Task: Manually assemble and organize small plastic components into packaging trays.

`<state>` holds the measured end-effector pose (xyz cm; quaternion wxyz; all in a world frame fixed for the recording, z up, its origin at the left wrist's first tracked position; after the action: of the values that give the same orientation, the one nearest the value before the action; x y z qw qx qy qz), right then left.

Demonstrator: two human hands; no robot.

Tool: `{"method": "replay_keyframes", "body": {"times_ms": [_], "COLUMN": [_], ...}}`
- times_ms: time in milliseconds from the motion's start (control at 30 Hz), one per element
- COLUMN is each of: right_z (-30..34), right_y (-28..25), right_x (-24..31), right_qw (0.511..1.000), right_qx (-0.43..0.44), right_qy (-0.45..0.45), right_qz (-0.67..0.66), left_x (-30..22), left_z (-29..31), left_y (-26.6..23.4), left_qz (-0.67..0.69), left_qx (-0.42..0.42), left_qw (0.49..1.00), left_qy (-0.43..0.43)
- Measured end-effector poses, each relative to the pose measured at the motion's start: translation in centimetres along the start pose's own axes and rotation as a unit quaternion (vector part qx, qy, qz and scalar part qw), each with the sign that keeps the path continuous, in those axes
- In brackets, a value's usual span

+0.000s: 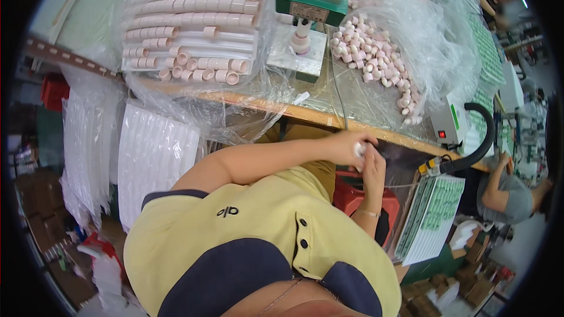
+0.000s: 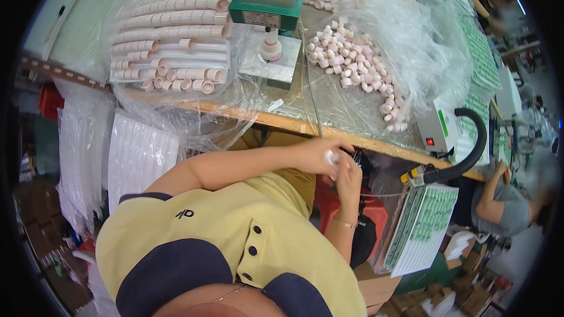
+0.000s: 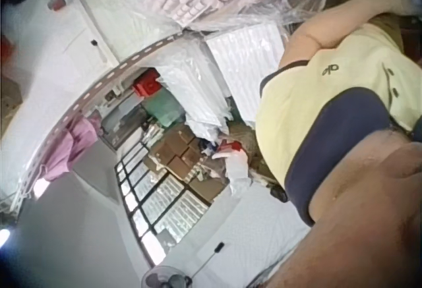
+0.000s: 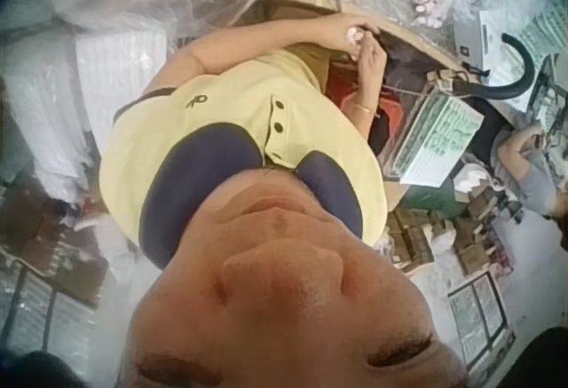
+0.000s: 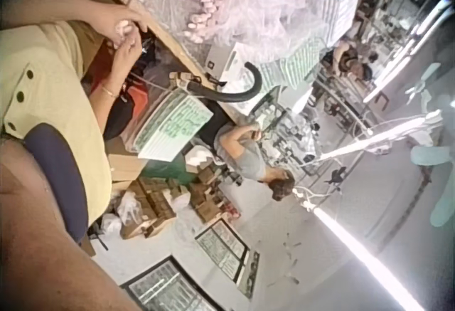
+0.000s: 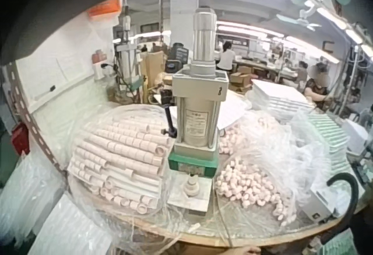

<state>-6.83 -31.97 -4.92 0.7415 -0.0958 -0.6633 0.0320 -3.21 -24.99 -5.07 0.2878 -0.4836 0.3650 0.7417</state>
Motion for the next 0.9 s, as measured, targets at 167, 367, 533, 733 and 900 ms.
{"method": "replay_keyframes", "body": {"times_ms": [167,367,533,733,900], "right_z": [6.6,9.1,9.5,7.5,7.4], "right_y": [-10.6,-14.4,-15.9,-14.9,-13.3], "right_x": [-10.0,-10.8,-10.3,-12.1,-12.2], "right_qw": [0.950,0.913,0.900,0.916,0.875], "right_qx": [-0.270,-0.370,-0.392,-0.345,-0.411], "right_qy": [0.137,0.144,0.135,0.097,0.082], "right_qz": [-0.080,-0.098,-0.131,-0.177,-0.244], "left_x": [5.2,6.9,5.3,5.5,3.3], "left_z": [-7.6,-14.3,-14.0,-12.0,-10.1], "left_y": [7.8,11.9,14.0,9.8,7.9], "left_qz": [-0.045,-0.222,-0.179,-0.085,-0.113], "left_qx": [0.052,-0.033,-0.033,-0.122,-0.165], "left_qw": [0.993,0.974,0.983,0.989,0.980], "left_qy": [-0.096,-0.012,0.004,-0.006,0.024]}}
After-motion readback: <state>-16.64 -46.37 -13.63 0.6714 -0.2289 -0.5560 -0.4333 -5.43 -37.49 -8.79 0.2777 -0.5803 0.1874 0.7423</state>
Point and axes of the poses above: each hand's wrist, its own z-axis away from the middle knuckle, its own y-axis out of the palm, x = y × z, the point moved 10 cm from there along -z, towards the middle knuckle, and after that the axes turned 11 degrees about -y, right-handed, at the moved point
